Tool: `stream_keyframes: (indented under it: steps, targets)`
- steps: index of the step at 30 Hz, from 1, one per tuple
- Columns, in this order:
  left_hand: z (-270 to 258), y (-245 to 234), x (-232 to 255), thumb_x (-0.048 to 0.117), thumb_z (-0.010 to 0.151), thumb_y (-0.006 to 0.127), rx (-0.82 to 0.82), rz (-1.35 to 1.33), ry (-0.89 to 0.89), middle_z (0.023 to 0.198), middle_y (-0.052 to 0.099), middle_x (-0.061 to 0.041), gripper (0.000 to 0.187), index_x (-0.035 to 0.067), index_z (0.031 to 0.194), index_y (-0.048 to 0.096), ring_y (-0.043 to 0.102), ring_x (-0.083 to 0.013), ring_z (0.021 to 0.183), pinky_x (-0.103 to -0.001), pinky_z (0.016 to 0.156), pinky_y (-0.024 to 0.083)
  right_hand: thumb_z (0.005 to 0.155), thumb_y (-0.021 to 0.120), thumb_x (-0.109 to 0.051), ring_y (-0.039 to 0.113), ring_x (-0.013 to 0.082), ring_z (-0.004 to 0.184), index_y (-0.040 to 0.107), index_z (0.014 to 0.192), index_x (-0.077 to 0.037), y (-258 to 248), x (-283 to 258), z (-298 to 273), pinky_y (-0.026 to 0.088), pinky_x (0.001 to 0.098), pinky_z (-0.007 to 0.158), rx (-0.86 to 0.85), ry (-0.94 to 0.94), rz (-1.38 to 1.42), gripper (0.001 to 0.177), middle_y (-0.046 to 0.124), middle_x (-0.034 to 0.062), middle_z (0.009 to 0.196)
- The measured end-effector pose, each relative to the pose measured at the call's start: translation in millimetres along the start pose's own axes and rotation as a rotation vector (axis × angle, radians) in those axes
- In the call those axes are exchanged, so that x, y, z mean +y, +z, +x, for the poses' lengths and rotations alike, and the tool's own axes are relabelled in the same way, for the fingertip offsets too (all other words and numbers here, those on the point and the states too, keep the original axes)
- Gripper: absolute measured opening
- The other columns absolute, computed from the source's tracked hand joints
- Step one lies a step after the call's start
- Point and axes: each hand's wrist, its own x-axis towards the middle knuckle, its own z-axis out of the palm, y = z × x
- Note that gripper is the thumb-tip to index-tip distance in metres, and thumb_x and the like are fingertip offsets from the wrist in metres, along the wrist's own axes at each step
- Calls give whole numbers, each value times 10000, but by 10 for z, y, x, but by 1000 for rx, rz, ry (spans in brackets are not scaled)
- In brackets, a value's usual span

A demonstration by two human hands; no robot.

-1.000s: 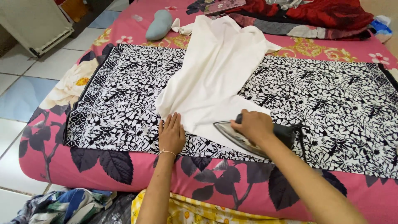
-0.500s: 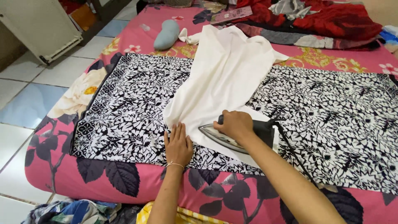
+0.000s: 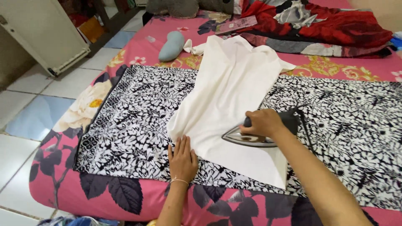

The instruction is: The recorder is ironing and folding a white shirt on a bed.

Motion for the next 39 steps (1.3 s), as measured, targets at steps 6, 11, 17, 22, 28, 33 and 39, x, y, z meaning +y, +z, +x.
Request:
stream_keyframes:
  steps: [6, 11, 17, 22, 28, 33, 39]
  targets:
    - [19, -14, -11, 255, 960, 468, 1, -15, 14, 1536, 497, -105, 556, 41, 1473, 499, 388, -262, 1468, -510, 1226, 177, 757, 700, -591, 703, 313, 567, 713, 733, -125, 52, 34, 43, 557, 441, 542, 5, 63, -19, 467, 696, 113, 602]
    - [4, 22, -13, 246, 966, 473, 48, -34, 13, 1537, 513, -89, 530, 68, 1462, 526, 397, -258, 1469, -509, 1229, 191, 775, 711, -547, 692, 316, 546, 706, 700, -112, 71, -149, 85, 548, 433, 528, 40, -42, 75, 441, 691, 118, 590]
    - [10, 0, -1, 234, 957, 479, 38, -42, 1, 1516, 537, -100, 535, 56, 1459, 533, 430, -257, 1447, -519, 1220, 205, 782, 713, -512, 675, 315, 521, 675, 648, -118, 200, -407, 157, 546, 430, 542, 169, -147, 95, 419, 673, 120, 558]
    - [7, -17, 18, 233, 966, 478, 58, -42, 2, 1504, 549, -109, 517, 55, 1447, 543, 440, -264, 1444, -517, 1220, 218, 783, 714, -522, 668, 310, 493, 672, 659, -111, 176, -436, 180, 545, 423, 515, 145, -127, 81, 431, 667, 111, 542]
    - [4, -17, 18, 236, 965, 474, 58, -27, 11, 1510, 544, -104, 527, 56, 1456, 539, 432, -260, 1448, -508, 1219, 214, 787, 707, -534, 670, 300, 491, 673, 670, -105, 214, -423, 189, 546, 415, 509, 108, -100, 49, 446, 671, 109, 548]
    - [7, -15, 17, 238, 967, 469, 37, -12, 4, 1521, 535, -91, 527, 67, 1461, 536, 423, -247, 1457, -498, 1226, 206, 790, 700, -531, 667, 295, 498, 675, 685, -104, 206, -421, 188, 541, 409, 517, 91, -82, 83, 441, 670, 104, 545]
    - [9, -8, 22, 239, 960, 474, 40, -10, -2, 1518, 535, -85, 526, 74, 1455, 543, 423, -239, 1453, -499, 1222, 209, 791, 697, -544, 666, 298, 503, 674, 678, -105, 205, -425, 198, 538, 414, 526, 89, -78, 58, 454, 673, 104, 554]
